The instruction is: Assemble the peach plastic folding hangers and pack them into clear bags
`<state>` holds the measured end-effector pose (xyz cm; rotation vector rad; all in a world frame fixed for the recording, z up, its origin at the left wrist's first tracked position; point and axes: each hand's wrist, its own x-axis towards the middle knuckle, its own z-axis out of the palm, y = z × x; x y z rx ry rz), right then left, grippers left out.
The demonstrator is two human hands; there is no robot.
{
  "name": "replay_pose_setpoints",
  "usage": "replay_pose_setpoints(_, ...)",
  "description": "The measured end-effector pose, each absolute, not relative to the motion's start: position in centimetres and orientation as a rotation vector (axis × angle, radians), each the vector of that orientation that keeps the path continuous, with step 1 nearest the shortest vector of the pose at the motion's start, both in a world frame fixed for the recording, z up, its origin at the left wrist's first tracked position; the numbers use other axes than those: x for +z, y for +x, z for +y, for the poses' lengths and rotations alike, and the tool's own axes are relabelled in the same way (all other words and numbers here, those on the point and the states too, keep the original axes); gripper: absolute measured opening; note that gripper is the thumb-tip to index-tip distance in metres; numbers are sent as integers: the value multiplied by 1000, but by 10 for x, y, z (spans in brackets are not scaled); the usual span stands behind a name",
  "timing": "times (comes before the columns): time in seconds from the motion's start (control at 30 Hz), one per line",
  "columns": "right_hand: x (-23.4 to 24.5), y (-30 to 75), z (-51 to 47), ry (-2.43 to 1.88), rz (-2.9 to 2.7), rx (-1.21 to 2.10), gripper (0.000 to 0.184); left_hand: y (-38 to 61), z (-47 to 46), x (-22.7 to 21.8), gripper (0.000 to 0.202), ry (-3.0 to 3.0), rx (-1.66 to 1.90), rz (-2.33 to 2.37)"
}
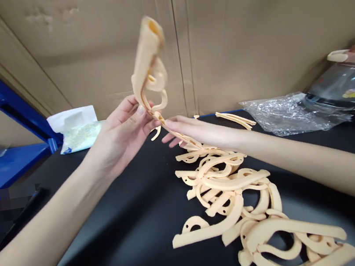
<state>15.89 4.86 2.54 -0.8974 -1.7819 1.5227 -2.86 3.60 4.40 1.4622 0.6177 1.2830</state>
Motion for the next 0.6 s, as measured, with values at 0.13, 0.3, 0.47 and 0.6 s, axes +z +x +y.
replay_pose_setpoints(0.13, 29, 158, 41, -681, -1717, 1878, 16, -23, 24, 49, 16, 1309, 1298, 537)
replay_pose_setpoints(0.3, 39, 163, 46, -852, -1457, 1666, 26, -24, 23, 51, 21, 1157, 1265, 625)
replay_pose_setpoints(0.47, 41, 167, 54, -944, -1273, 1436, 26, -18, 23, 42, 36, 1221, 1127, 772)
replay_pose_setpoints(0.6, 37, 166, 53, -866, -1198, 1420, 20, -6, 13, 30, 33, 1398, 1006, 857)
